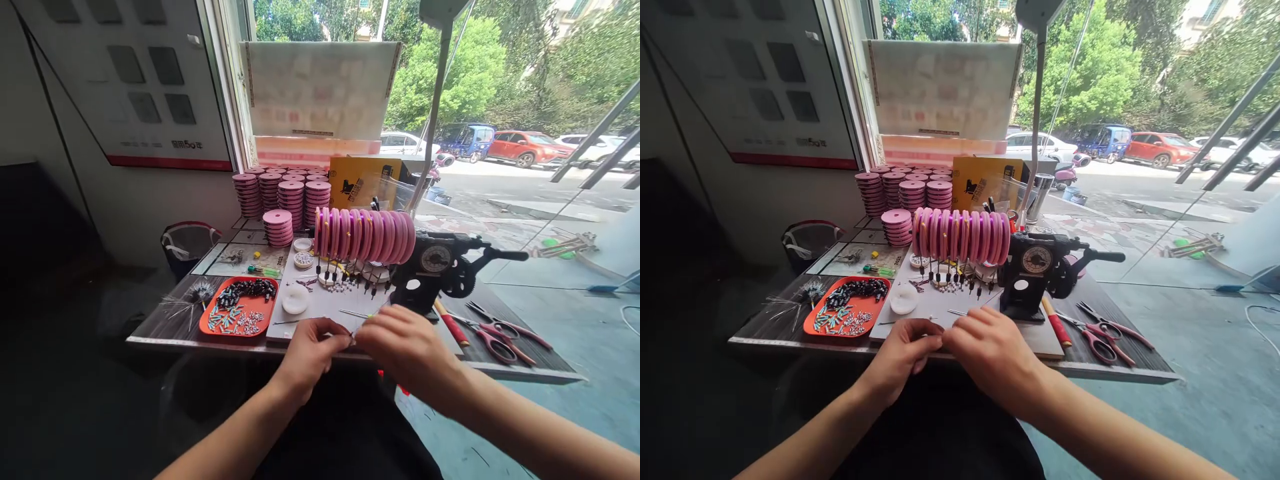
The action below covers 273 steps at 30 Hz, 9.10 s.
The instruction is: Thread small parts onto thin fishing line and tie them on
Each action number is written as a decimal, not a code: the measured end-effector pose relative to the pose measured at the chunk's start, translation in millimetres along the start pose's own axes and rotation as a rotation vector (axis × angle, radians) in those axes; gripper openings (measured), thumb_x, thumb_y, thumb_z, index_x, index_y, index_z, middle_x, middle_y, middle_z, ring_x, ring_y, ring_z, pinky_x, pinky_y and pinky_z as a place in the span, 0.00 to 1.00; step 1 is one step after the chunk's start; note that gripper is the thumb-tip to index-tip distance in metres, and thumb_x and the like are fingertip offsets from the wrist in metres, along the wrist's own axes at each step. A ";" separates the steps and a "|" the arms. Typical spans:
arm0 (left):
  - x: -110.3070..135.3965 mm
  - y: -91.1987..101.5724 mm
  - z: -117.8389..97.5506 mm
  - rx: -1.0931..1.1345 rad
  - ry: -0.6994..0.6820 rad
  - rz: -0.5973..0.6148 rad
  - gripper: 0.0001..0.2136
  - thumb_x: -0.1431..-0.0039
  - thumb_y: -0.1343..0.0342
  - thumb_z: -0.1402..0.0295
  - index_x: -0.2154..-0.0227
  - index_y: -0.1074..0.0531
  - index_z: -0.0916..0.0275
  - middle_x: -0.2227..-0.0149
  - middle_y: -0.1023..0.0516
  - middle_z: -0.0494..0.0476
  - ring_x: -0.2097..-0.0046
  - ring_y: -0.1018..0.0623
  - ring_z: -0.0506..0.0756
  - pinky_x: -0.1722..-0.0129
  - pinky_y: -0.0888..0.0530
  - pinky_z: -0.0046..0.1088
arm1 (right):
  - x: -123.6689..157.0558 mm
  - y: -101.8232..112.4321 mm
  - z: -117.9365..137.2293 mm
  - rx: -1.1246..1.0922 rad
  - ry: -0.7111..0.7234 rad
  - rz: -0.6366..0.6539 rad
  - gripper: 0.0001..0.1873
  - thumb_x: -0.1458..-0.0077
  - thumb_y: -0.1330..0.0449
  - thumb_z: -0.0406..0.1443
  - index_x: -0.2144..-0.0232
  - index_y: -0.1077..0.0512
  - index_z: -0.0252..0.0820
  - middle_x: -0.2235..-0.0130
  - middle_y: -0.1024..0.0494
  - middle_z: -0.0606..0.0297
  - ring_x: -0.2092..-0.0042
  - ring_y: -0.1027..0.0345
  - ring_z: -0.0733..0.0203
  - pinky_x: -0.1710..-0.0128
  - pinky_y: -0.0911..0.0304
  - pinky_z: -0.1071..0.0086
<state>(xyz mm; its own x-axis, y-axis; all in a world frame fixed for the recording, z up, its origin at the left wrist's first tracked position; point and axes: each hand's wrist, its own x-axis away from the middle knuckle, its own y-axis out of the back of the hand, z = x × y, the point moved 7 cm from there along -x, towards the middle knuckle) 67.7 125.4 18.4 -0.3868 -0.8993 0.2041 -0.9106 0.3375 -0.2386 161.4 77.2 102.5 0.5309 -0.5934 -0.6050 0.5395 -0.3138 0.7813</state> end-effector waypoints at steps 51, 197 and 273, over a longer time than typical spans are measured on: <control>-1.2 -5.0 16.1 -0.018 0.144 0.066 0.05 0.63 0.44 0.70 0.85 0.34 0.64 0.84 0.42 0.44 0.83 0.42 0.44 0.86 0.48 0.19 | 23.3 -33.1 38.2 0.290 0.325 0.103 0.14 0.44 0.53 0.23 0.73 0.30 0.35 0.75 0.30 0.63 0.73 0.40 0.60 0.74 0.47 0.66; 21.0 -33.4 30.7 -0.103 -0.112 0.153 0.08 0.52 0.40 0.63 0.75 0.26 0.63 0.79 0.41 0.46 0.78 0.42 0.46 0.79 0.46 0.23 | 51.9 31.3 -0.6 -0.149 -0.330 -0.118 0.13 0.40 0.52 0.29 0.67 0.27 0.40 0.73 0.26 0.61 0.71 0.33 0.61 0.74 0.36 0.72; 21.4 -36.1 48.4 0.264 0.173 0.071 0.08 0.64 0.33 0.69 0.81 0.26 0.65 0.78 0.29 0.50 0.80 0.39 0.43 0.80 0.45 0.20 | 93.0 -33.2 -27.7 -0.936 -0.954 -0.084 0.12 0.50 0.43 0.39 0.79 0.31 0.38 0.79 0.31 0.69 0.75 0.39 0.64 0.74 0.44 0.73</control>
<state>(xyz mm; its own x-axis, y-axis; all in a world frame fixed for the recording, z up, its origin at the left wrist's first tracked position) 99.2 80.4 -14.6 -0.4876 -0.8078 0.3313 -0.8201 0.2935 -0.4912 211.0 53.0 16.1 0.0203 -0.9998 -0.0029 0.9930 0.0198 0.1164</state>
